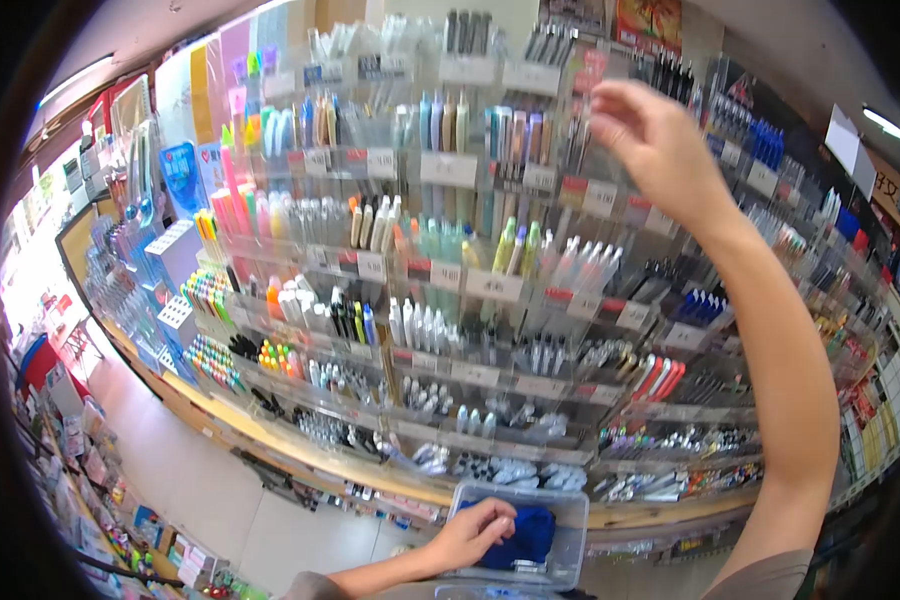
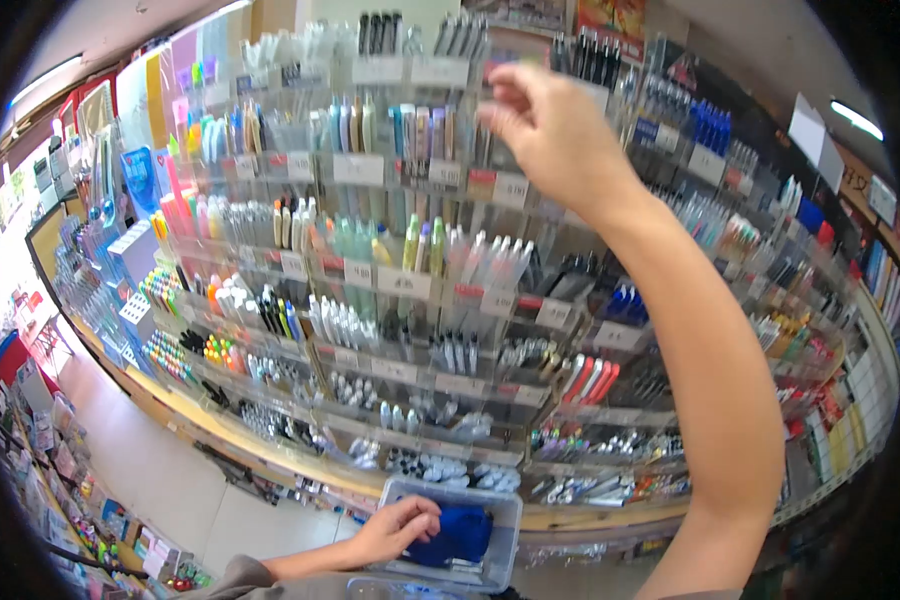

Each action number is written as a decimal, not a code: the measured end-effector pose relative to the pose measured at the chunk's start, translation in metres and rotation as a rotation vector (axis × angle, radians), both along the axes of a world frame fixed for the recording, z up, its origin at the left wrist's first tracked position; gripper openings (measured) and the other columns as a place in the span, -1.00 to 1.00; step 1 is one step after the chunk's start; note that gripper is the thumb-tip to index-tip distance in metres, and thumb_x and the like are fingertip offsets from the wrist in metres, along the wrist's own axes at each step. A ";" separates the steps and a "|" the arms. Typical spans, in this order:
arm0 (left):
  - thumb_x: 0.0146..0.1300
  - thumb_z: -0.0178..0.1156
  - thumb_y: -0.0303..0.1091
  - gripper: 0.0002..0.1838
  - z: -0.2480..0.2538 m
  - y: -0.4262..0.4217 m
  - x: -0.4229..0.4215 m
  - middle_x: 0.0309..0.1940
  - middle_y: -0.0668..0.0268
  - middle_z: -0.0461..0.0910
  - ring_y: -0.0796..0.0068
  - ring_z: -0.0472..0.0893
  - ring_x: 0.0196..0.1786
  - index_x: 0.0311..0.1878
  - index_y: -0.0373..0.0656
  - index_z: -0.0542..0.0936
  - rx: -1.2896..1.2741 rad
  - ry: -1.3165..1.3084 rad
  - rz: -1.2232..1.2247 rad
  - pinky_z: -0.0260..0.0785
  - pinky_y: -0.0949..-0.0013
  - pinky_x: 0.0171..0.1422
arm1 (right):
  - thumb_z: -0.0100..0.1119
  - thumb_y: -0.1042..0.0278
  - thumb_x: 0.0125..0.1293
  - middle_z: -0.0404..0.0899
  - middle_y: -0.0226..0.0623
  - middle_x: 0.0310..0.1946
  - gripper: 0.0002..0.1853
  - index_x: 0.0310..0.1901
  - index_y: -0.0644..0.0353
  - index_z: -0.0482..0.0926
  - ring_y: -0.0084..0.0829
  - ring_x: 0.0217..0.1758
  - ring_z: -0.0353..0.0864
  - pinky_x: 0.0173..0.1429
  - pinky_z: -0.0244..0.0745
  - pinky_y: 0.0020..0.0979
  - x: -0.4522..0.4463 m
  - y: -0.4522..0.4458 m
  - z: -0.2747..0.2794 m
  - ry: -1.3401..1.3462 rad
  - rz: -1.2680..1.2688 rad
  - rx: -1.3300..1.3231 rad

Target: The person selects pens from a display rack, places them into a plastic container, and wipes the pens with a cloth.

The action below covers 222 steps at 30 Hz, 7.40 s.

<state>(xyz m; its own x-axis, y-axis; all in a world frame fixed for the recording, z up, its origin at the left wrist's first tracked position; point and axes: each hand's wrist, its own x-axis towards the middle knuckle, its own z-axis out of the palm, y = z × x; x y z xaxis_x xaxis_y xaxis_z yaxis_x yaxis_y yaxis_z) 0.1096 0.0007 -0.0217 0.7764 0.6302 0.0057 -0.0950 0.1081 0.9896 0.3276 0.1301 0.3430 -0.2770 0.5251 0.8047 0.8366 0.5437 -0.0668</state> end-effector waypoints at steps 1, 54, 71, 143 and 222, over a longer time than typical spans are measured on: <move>0.33 -0.12 -0.37 -0.78 0.005 -0.001 0.000 -0.31 0.26 0.48 0.55 0.49 -0.25 -0.05 -0.29 0.35 -0.025 -0.039 0.061 0.41 0.48 -0.18 | 0.08 0.40 0.22 0.56 -0.26 -0.24 -0.74 -0.10 0.35 0.44 -0.53 -0.17 0.51 -0.08 0.40 -0.55 -0.008 -0.017 -0.007 0.068 0.046 -0.035; 0.05 0.12 -0.45 -0.62 -0.044 -0.009 0.074 -0.21 -0.02 0.56 0.17 0.60 -0.16 -0.07 -0.43 0.36 0.985 1.296 -0.837 0.45 0.23 -0.19 | -0.22 0.10 0.35 0.38 -0.06 0.08 -0.51 0.14 0.32 0.27 -0.20 0.11 0.40 0.22 0.26 -0.18 0.072 -0.236 -0.234 1.777 0.861 -0.434; 0.15 0.13 -0.27 -0.63 0.078 0.043 0.024 -0.37 -0.03 0.49 0.05 0.53 -0.24 -0.09 -0.33 0.32 0.744 0.826 -0.947 0.34 0.17 -0.18 | 0.01 0.26 0.27 0.47 -0.26 -0.10 -0.56 0.14 0.19 0.24 -0.41 -0.05 0.51 0.04 0.44 -0.36 0.034 -0.214 -0.255 1.871 0.731 -0.729; 0.20 0.10 -0.43 -0.81 0.016 -0.009 0.010 -0.37 0.28 0.51 0.65 0.40 -0.47 -0.15 -0.20 0.33 -0.251 -0.188 0.113 0.23 0.60 -0.42 | -0.38 0.09 0.32 0.56 -0.10 -0.28 -0.55 -0.21 0.28 0.46 -0.15 -0.22 0.54 -0.20 0.43 -0.07 -0.042 -0.152 -0.315 2.225 0.848 -0.995; 0.15 0.19 -0.39 -0.84 0.055 0.027 0.013 -0.62 0.46 0.40 0.75 0.32 -0.68 -0.27 -0.21 0.44 -0.188 -0.091 0.363 0.14 0.65 -0.66 | -0.16 0.28 0.37 0.45 -0.48 -0.26 -0.72 -0.01 0.27 0.37 -0.72 -0.23 0.36 -0.09 0.30 -0.65 -0.071 -0.163 -0.338 1.435 0.607 -1.168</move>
<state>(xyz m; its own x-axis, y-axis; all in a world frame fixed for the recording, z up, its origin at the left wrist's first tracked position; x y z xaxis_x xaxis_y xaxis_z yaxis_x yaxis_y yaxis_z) 0.1226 0.0280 0.0336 0.5056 0.8593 -0.0775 -0.2464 0.2299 0.9415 0.2571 -0.0329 0.0050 -0.1586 0.9858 -0.0561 -0.4111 -0.1176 -0.9040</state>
